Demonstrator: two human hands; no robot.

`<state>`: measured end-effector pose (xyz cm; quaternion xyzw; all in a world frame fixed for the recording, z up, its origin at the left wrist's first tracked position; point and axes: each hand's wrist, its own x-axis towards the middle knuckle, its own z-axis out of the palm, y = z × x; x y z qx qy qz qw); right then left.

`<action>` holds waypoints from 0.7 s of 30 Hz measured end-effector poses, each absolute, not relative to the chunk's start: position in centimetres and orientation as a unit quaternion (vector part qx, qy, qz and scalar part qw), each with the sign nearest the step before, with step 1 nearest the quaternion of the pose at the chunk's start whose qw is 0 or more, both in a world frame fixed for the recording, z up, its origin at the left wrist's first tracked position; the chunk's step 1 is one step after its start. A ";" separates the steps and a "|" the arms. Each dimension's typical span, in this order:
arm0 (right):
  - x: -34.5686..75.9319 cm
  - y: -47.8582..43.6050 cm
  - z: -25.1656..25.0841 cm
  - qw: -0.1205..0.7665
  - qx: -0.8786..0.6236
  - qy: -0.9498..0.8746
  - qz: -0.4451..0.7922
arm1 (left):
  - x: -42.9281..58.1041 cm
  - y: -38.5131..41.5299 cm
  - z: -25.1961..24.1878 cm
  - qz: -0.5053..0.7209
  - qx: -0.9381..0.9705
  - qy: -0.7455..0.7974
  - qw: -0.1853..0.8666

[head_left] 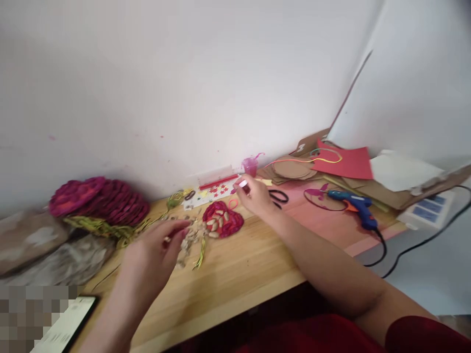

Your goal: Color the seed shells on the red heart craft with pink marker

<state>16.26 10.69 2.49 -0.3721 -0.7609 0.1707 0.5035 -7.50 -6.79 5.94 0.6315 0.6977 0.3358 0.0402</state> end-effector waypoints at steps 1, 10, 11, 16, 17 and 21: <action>16.2 10.8 2.4 0.510 -0.372 -0.757 0.167 | -7.4 -7.1 6.3 0.299 0.624 0.720 0.054; 16.1 10.7 2.4 0.518 -0.369 -0.756 0.153 | -5.1 -3.1 3.9 0.113 0.595 0.787 0.119; 16.1 10.7 2.4 0.518 -0.372 -0.756 0.150 | -4.9 -2.9 3.7 0.100 0.599 0.785 0.123; 16.1 10.7 2.5 0.517 -0.369 -0.756 0.158 | -4.7 -2.4 3.2 0.094 0.602 0.785 0.107; 16.1 10.6 2.5 0.518 -0.367 -0.756 0.159 | -4.7 -2.4 3.2 0.108 0.606 0.782 0.104; 16.0 10.6 2.7 0.526 -0.370 -0.749 0.158 | -4.5 -2.7 3.7 0.219 0.569 0.773 0.174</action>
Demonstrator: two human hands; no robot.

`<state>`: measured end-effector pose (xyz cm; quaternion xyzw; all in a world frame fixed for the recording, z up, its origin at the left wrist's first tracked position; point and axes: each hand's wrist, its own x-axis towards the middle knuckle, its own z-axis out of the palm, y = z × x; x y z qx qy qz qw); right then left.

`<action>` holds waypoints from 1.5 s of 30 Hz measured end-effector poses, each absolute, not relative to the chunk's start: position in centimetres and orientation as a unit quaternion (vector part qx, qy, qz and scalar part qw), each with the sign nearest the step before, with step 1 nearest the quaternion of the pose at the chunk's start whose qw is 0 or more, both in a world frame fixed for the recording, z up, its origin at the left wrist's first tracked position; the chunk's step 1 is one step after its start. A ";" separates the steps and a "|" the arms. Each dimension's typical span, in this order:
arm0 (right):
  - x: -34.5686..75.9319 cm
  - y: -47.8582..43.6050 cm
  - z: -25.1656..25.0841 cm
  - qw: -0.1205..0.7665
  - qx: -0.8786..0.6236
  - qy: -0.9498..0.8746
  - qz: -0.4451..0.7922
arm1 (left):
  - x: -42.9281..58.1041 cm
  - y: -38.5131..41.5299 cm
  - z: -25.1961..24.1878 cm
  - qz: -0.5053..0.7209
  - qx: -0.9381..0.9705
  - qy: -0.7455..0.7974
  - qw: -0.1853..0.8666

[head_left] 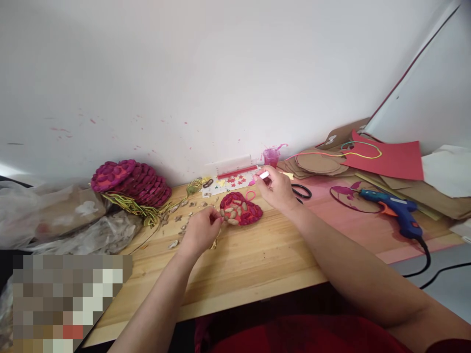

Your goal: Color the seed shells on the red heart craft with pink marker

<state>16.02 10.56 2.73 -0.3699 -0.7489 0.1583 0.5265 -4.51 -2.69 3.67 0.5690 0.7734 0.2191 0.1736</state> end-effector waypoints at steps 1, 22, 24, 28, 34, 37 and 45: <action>16.0 10.6 2.8 0.529 -0.373 -0.745 0.162 | -4.4 -2.8 3.7 0.265 0.543 0.764 0.224; 16.0 10.4 3.3 0.536 -0.391 -0.712 0.232 | -2.1 -3.3 1.7 0.561 0.175 0.502 0.635; 16.0 10.3 3.4 0.540 -0.390 -0.710 0.230 | -2.0 -3.2 1.4 0.542 0.179 0.497 0.653; 16.0 10.3 3.6 0.562 -0.378 -0.692 0.250 | -1.6 -3.0 1.2 0.520 0.178 0.497 0.671; 16.2 11.1 3.2 0.631 -0.314 -0.637 0.313 | -1.3 -2.2 2.5 0.642 0.163 0.453 0.597; 16.2 11.6 2.8 0.634 -0.328 -0.621 0.324 | -1.1 -1.4 3.7 0.686 0.174 0.436 0.555; 14.0 9.7 2.2 0.528 -0.328 -0.669 0.407 | 0.5 0.8 5.6 0.713 0.192 0.407 0.538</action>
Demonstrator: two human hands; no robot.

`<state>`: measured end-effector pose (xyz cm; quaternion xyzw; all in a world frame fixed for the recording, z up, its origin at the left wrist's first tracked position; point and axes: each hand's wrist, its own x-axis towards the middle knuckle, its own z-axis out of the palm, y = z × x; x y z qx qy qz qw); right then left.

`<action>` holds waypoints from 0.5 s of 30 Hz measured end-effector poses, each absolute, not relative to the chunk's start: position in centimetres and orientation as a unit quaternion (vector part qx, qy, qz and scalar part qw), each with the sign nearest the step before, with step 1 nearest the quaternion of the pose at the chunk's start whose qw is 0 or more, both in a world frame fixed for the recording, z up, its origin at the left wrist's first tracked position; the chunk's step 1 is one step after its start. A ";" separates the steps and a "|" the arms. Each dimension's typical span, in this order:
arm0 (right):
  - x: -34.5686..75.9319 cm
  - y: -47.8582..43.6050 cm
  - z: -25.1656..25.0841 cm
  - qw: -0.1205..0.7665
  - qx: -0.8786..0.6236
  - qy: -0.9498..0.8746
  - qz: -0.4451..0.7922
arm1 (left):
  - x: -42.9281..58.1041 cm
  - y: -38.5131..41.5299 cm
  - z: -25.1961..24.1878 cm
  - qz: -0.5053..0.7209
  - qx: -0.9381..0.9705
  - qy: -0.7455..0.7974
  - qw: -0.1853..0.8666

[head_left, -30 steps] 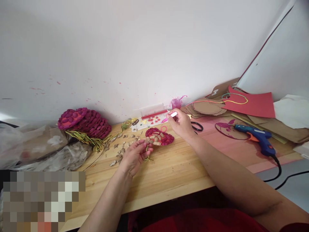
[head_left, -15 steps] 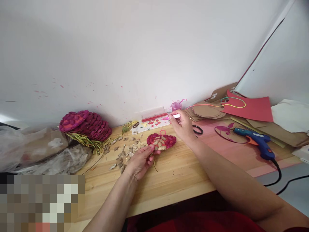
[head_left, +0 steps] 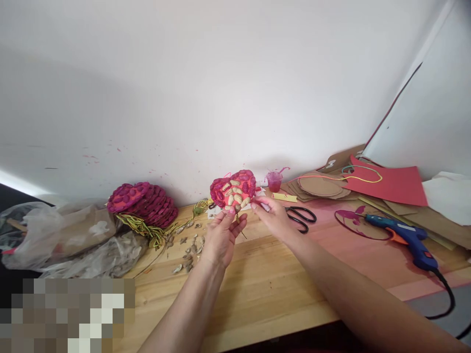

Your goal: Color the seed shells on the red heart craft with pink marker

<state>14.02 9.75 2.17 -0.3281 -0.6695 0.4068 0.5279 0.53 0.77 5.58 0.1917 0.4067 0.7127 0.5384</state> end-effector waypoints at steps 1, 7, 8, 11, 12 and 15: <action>13.8 9.3 2.2 0.512 -0.329 -0.677 0.413 | 0.8 1.0 5.5 0.710 0.196 0.401 0.544; 13.2 7.5 2.4 0.457 -0.326 -0.731 0.387 | 2.4 2.3 4.9 0.720 0.212 0.387 0.536; 13.2 7.5 2.2 0.459 -0.330 -0.736 0.371 | 2.7 2.4 4.9 0.722 0.207 0.387 0.534; 13.0 7.7 1.5 0.472 -0.331 -0.755 0.312 | 3.5 2.5 4.9 0.726 0.192 0.390 0.532; 12.9 7.8 1.2 0.476 -0.326 -0.762 0.295 | 3.7 2.5 4.8 0.726 0.187 0.393 0.533; 12.9 7.9 0.6 0.479 -0.318 -0.775 0.265 | 3.8 2.5 4.7 0.719 0.164 0.424 0.526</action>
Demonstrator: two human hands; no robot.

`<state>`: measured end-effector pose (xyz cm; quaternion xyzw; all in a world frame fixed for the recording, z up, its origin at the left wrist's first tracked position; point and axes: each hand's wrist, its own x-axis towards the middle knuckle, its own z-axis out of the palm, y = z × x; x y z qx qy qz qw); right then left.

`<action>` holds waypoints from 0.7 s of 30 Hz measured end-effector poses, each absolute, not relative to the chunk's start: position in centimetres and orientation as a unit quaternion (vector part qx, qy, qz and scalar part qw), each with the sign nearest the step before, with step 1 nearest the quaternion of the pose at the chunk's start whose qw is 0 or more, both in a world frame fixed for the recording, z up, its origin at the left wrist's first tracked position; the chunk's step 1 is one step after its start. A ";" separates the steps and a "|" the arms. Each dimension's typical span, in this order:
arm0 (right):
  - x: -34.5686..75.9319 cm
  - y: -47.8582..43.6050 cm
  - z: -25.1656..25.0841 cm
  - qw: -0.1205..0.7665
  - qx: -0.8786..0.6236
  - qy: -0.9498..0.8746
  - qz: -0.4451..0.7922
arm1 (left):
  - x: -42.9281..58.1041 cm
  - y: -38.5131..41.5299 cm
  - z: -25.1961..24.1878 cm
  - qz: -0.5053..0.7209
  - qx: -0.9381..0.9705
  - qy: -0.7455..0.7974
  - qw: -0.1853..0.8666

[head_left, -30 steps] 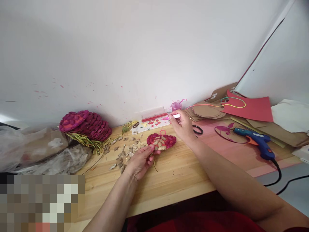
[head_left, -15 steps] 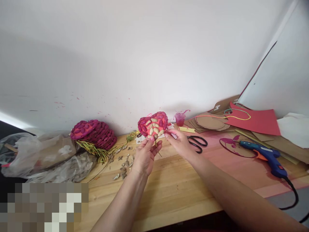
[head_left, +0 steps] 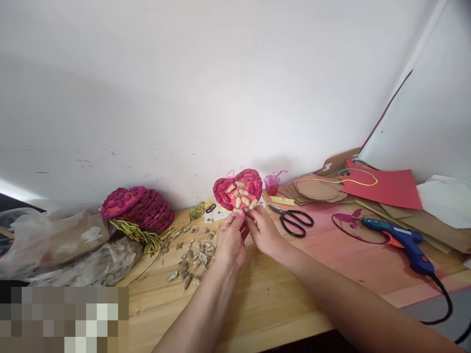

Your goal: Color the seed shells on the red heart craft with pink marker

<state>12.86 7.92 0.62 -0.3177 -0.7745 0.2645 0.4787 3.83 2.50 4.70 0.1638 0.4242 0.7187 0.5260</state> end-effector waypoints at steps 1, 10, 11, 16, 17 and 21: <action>12.9 7.9 0.5 0.475 -0.318 -0.778 0.260 | 3.7 2.5 4.6 0.720 0.158 0.436 0.516; 12.9 6.7 1.0 0.403 -0.313 -0.809 0.292 | 1.4 2.8 5.8 0.803 0.179 0.368 0.434; 12.9 6.6 1.1 0.394 -0.309 -0.813 0.298 | 1.2 2.8 6.0 0.806 0.181 0.356 0.437; 12.9 6.4 1.1 0.331 -0.297 -0.843 0.302 | 0.9 2.9 6.1 0.811 0.185 0.326 0.450; 12.9 6.4 1.0 0.321 -0.298 -0.848 0.299 | 0.8 2.8 5.8 0.810 0.191 0.323 0.451; 13.1 6.9 1.0 0.305 -0.328 -0.843 0.297 | 0.6 2.6 4.7 0.798 0.233 0.319 0.454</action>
